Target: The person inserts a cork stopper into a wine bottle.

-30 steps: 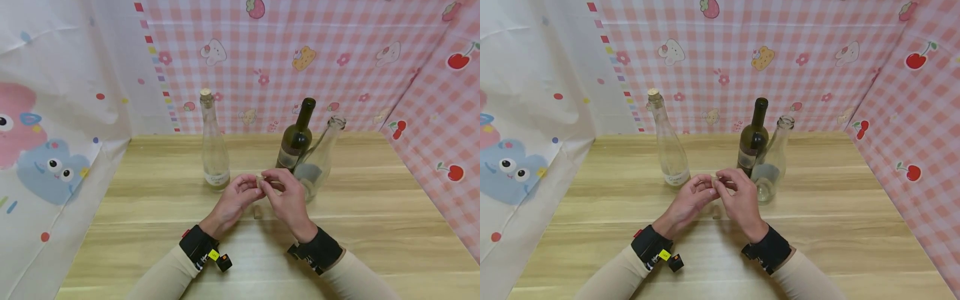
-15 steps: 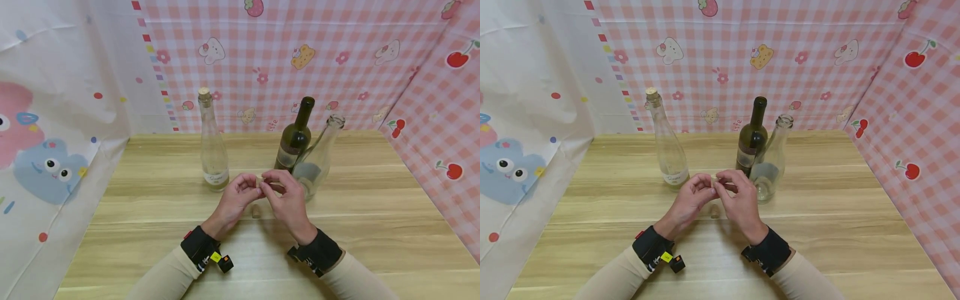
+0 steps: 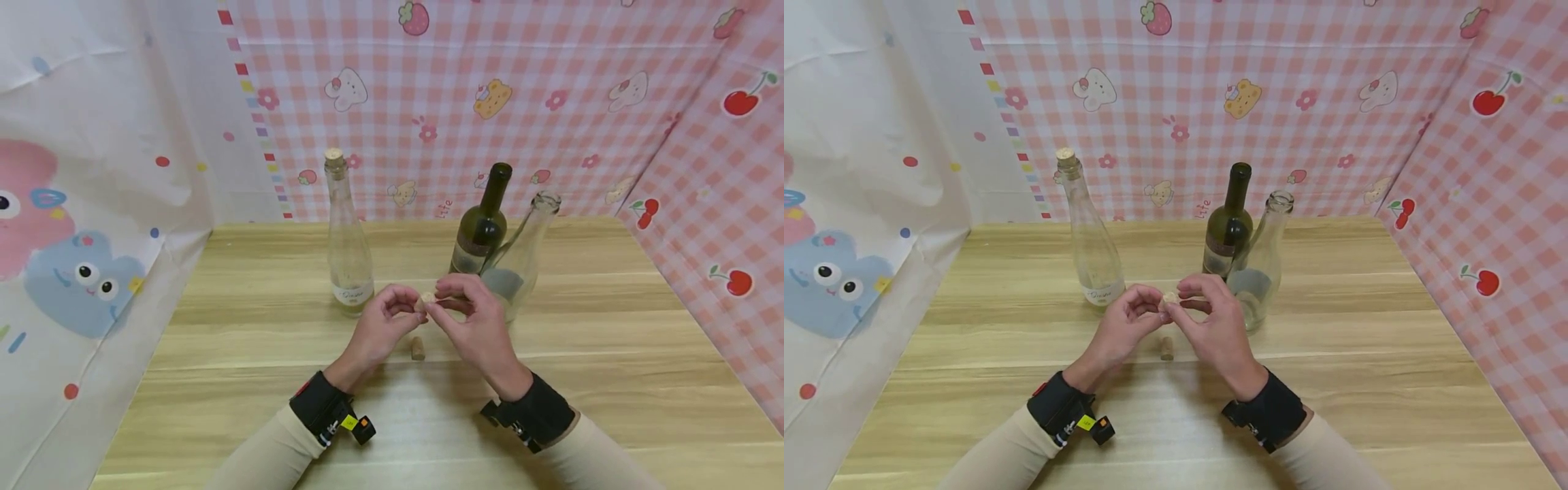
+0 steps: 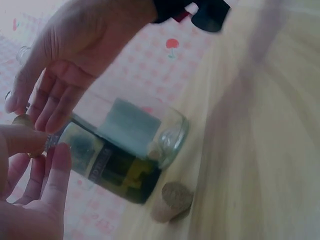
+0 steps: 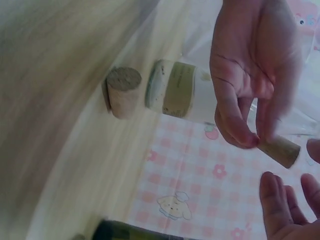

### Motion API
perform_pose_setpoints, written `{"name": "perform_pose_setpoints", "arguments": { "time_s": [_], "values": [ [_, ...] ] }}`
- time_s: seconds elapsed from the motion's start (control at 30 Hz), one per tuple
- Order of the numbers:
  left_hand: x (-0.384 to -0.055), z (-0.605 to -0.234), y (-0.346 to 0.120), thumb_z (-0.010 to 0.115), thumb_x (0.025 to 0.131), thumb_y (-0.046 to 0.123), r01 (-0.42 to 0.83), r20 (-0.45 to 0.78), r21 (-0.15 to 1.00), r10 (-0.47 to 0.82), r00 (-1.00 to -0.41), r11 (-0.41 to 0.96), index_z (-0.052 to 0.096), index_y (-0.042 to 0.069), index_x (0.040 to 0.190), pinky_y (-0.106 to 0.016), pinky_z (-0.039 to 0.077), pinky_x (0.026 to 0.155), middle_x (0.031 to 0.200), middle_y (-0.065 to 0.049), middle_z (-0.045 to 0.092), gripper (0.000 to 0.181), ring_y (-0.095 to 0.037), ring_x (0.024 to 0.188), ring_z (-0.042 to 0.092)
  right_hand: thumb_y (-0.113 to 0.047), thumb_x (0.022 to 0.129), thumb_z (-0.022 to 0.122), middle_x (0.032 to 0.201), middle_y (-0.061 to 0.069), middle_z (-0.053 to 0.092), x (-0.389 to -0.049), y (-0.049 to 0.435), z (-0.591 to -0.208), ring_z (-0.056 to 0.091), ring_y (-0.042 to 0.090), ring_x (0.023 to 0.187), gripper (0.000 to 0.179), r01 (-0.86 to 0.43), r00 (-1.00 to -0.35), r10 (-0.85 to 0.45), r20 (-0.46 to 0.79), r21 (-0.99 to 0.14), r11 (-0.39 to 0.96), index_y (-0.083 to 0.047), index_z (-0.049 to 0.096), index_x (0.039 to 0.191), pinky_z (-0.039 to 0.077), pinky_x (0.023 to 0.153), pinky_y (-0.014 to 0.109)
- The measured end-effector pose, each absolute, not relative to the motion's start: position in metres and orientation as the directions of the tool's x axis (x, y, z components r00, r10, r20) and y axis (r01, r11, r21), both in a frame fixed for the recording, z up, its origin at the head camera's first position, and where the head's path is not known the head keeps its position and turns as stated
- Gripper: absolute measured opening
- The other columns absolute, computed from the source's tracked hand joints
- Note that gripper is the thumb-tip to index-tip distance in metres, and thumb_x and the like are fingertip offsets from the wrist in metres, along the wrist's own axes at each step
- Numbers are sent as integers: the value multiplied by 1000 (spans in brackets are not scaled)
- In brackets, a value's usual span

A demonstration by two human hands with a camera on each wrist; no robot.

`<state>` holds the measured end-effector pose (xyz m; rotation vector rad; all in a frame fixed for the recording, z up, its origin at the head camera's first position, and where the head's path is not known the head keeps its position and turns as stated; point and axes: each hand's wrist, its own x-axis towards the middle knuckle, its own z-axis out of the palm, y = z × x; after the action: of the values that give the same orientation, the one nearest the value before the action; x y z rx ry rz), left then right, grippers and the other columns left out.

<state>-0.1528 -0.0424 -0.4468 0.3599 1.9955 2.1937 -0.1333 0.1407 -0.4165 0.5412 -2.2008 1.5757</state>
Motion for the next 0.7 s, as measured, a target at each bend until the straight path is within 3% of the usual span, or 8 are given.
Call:
{"name": "perform_pose_setpoints", "arguments": {
  "time_s": [0.1, 0.23, 0.43, 0.7],
  "values": [
    [-152, -446, -44, 74, 93, -2, 135, 138, 990, 266, -954, -27, 64, 0, 119, -24, 60, 92, 117, -13, 65, 28, -17, 108, 66, 1, 84, 85, 119, 13, 66, -132, 145, -414, 70, 25, 105, 32, -490, -870, -110, 480, -821, 294, 0, 67, 111, 64, 88, 35],
    [-151, -445, -44, 73, 93, -4, 269, 241, 961, 269, -933, 71, 66, 2, 117, -27, 61, 93, 119, -15, 65, 26, -22, 112, 66, -1, 84, 86, 125, 13, 66, -129, 148, -411, 70, 27, 110, 30, -428, -904, -135, 406, -854, 296, 0, 67, 107, 64, 88, 34],
    [-151, -444, -45, 71, 93, -7, 479, 417, 852, 281, -865, 210, 69, 4, 112, -25, 61, 93, 113, -11, 64, 22, -24, 111, 66, 1, 84, 85, 125, 16, 67, -125, 150, -411, 72, 32, 111, 42, -393, -918, -163, 360, -875, 282, 0, 64, 120, 63, 88, 30],
    [-150, -442, -46, 71, 92, -9, 587, 512, 734, 291, -808, 342, 70, 7, 109, -20, 59, 93, 111, -8, 64, 23, -20, 108, 68, 7, 82, 84, 118, 19, 68, -123, 147, -420, 72, 32, 107, 41, -398, -917, -148, 370, -875, 276, 4, 65, 119, 64, 86, 29]
  ]
}}
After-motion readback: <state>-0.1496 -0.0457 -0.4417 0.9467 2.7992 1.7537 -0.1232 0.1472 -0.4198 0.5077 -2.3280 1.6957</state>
